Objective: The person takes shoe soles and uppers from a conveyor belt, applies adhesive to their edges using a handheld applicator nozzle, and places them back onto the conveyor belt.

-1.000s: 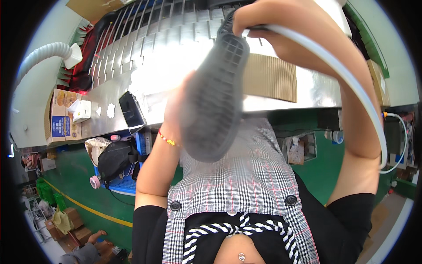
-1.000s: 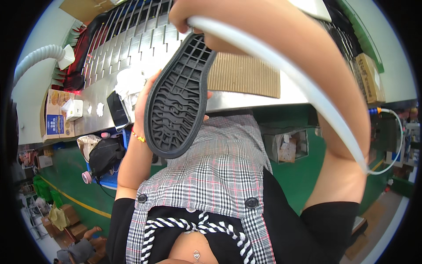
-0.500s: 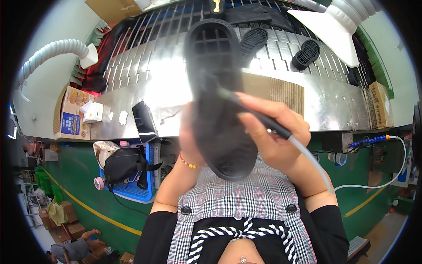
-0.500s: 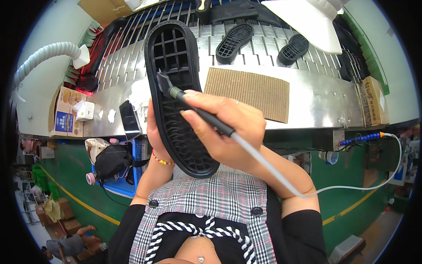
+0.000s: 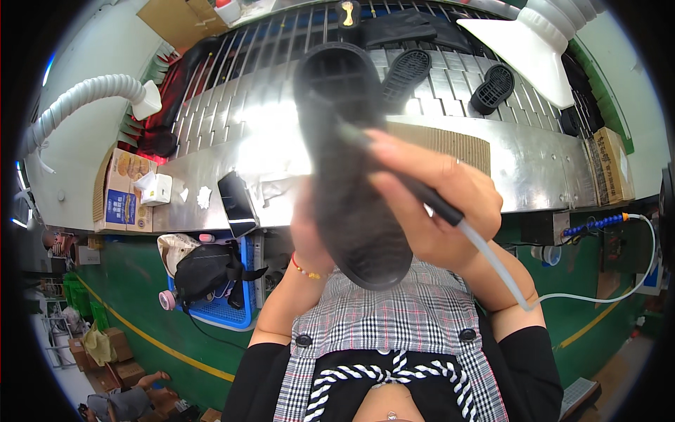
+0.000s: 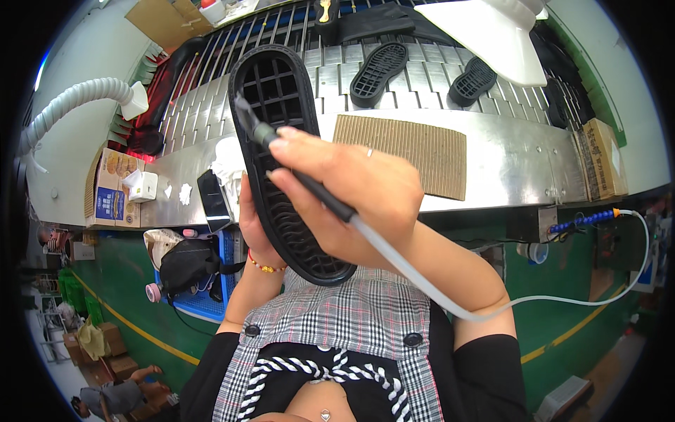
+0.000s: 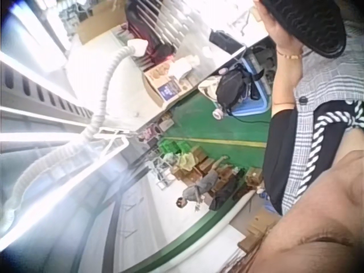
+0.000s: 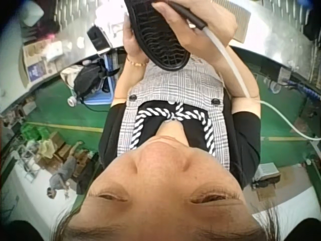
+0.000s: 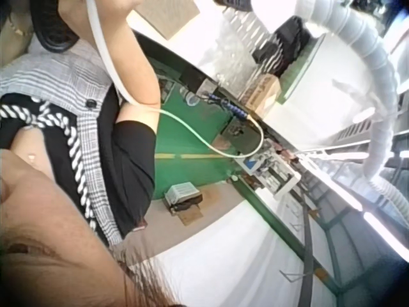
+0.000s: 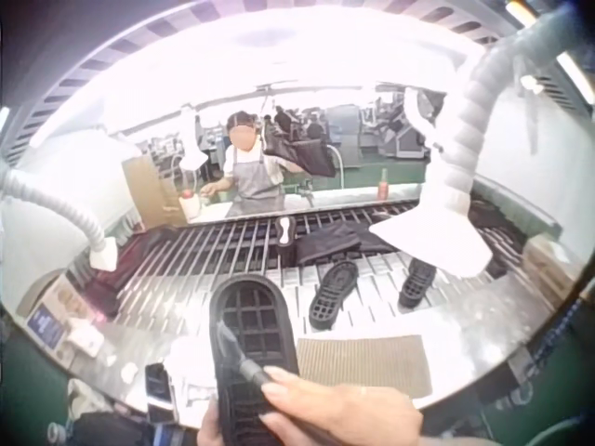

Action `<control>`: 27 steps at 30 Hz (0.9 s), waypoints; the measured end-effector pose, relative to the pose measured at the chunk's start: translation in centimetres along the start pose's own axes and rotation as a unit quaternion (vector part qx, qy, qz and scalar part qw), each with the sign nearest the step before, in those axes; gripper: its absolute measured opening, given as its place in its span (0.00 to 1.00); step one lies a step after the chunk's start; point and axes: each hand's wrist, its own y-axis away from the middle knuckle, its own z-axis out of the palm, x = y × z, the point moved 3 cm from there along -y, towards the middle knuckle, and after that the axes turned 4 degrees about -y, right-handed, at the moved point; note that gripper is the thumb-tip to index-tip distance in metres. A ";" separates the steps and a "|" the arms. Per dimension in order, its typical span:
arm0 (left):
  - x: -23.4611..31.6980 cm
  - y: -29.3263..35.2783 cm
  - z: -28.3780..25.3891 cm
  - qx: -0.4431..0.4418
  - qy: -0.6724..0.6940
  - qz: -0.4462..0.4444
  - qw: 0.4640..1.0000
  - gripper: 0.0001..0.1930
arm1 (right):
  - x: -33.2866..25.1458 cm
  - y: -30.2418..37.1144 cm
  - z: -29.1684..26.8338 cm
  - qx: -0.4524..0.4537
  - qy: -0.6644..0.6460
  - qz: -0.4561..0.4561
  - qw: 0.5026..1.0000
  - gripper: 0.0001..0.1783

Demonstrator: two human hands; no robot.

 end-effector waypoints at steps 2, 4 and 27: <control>-0.2 0.0 0.5 -0.012 0.058 -0.027 0.998 0.32 | 0.1 -0.1 -0.1 -0.034 0.012 0.024 0.999 0.16; -0.2 -0.1 0.8 -0.024 0.054 -0.026 0.998 0.32 | 0.2 0.0 -0.1 -0.054 -0.004 0.024 0.998 0.15; 1.6 -1.1 1.7 0.087 -0.150 0.022 0.985 0.44 | -1.1 4.3 1.4 -0.061 -0.024 0.031 0.997 0.25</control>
